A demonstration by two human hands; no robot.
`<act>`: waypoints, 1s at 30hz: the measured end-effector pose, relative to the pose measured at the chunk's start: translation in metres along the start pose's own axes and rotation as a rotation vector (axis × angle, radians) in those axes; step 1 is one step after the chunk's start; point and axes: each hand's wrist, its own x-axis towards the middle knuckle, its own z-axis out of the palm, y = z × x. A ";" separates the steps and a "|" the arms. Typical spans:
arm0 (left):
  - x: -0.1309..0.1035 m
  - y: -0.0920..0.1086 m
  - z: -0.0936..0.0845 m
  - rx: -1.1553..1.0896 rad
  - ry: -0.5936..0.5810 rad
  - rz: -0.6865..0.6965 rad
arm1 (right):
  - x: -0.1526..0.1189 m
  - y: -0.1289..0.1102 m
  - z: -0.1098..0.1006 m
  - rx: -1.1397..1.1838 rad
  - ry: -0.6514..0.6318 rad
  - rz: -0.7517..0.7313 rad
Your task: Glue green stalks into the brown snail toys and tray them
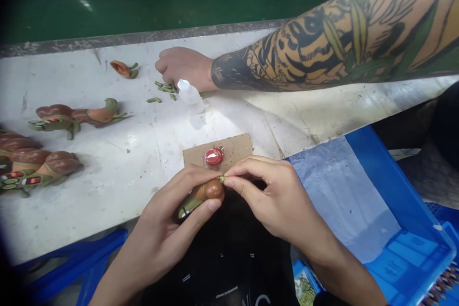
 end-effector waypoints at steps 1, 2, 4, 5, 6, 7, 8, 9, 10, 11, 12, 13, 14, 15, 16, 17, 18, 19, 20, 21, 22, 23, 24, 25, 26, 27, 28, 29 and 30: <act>0.001 0.000 -0.001 0.013 -0.024 0.005 | 0.000 -0.002 -0.003 -0.046 -0.024 -0.017; 0.001 -0.001 -0.002 0.022 -0.044 0.014 | 0.001 -0.004 -0.006 -0.088 -0.047 -0.035; 0.003 -0.001 -0.004 0.034 -0.085 0.036 | 0.001 -0.008 -0.012 -0.162 -0.082 -0.079; 0.003 -0.001 -0.005 0.038 -0.102 0.048 | 0.001 -0.010 -0.013 -0.191 -0.093 -0.100; 0.004 -0.001 -0.005 0.041 -0.121 0.058 | 0.000 -0.013 -0.015 -0.214 -0.101 -0.119; 0.004 -0.001 -0.006 0.044 -0.134 0.066 | 0.000 -0.015 -0.016 -0.230 -0.107 -0.134; 0.004 -0.001 -0.006 0.046 -0.138 0.077 | 0.000 -0.016 -0.016 -0.239 -0.110 -0.143; 0.005 -0.001 -0.007 0.048 -0.140 0.084 | -0.001 -0.018 -0.017 -0.246 -0.110 -0.150; 0.005 0.000 -0.007 0.048 -0.139 0.093 | 0.000 -0.018 -0.017 -0.254 -0.110 -0.155; 0.005 -0.001 -0.007 0.049 -0.139 0.098 | 0.000 -0.019 -0.017 -0.263 -0.111 -0.162; 0.005 -0.001 -0.008 0.046 -0.137 0.106 | 0.000 -0.019 -0.017 -0.270 -0.114 -0.169; 0.005 -0.001 -0.008 0.041 -0.133 0.113 | 0.001 -0.018 -0.017 -0.270 -0.114 -0.175; 0.005 -0.001 -0.008 0.033 -0.128 0.121 | 0.001 -0.018 -0.016 -0.257 -0.113 -0.178; 0.005 -0.001 -0.008 0.023 -0.116 0.128 | 0.002 -0.018 -0.016 -0.230 -0.109 -0.180; 0.005 -0.001 -0.008 0.012 -0.099 0.133 | 0.002 -0.017 -0.015 -0.192 -0.098 -0.176; 0.005 -0.002 -0.008 0.000 -0.080 0.129 | 0.003 -0.017 -0.014 -0.151 -0.080 -0.170; 0.004 -0.002 -0.007 -0.014 -0.061 0.114 | 0.003 -0.017 -0.013 -0.115 -0.059 -0.166; 0.004 -0.002 -0.006 -0.027 -0.034 0.088 | 0.003 -0.016 -0.012 -0.092 -0.037 -0.163; 0.004 -0.002 -0.005 -0.042 -0.006 0.058 | 0.004 -0.015 -0.011 -0.080 -0.016 -0.162; 0.004 -0.003 -0.003 -0.055 0.016 0.026 | 0.004 -0.015 -0.009 -0.075 -0.001 -0.159; 0.004 -0.003 -0.002 -0.066 0.031 0.000 | 0.004 -0.013 -0.008 -0.072 0.008 -0.153; 0.004 -0.003 -0.001 -0.074 0.041 -0.014 | 0.005 -0.012 -0.007 -0.066 0.011 -0.145; 0.005 -0.003 0.000 -0.078 0.041 -0.013 | 0.005 -0.011 -0.005 -0.058 0.011 -0.136; 0.006 -0.003 0.000 -0.080 0.037 0.002 | 0.005 -0.011 -0.004 -0.052 0.013 -0.128; 0.007 -0.003 0.000 -0.079 0.033 0.026 | 0.005 -0.011 -0.004 -0.045 0.018 -0.125; 0.008 -0.003 -0.001 -0.076 0.038 0.055 | 0.005 -0.011 -0.003 -0.040 0.024 -0.125; 0.010 -0.003 -0.002 -0.072 0.042 0.084 | 0.005 -0.013 -0.002 -0.036 0.032 -0.132; 0.011 -0.003 -0.004 -0.070 0.041 0.115 | 0.004 -0.014 -0.002 -0.035 0.038 -0.140; 0.013 -0.002 -0.006 -0.068 0.036 0.140 | 0.004 -0.017 -0.002 -0.034 0.042 -0.148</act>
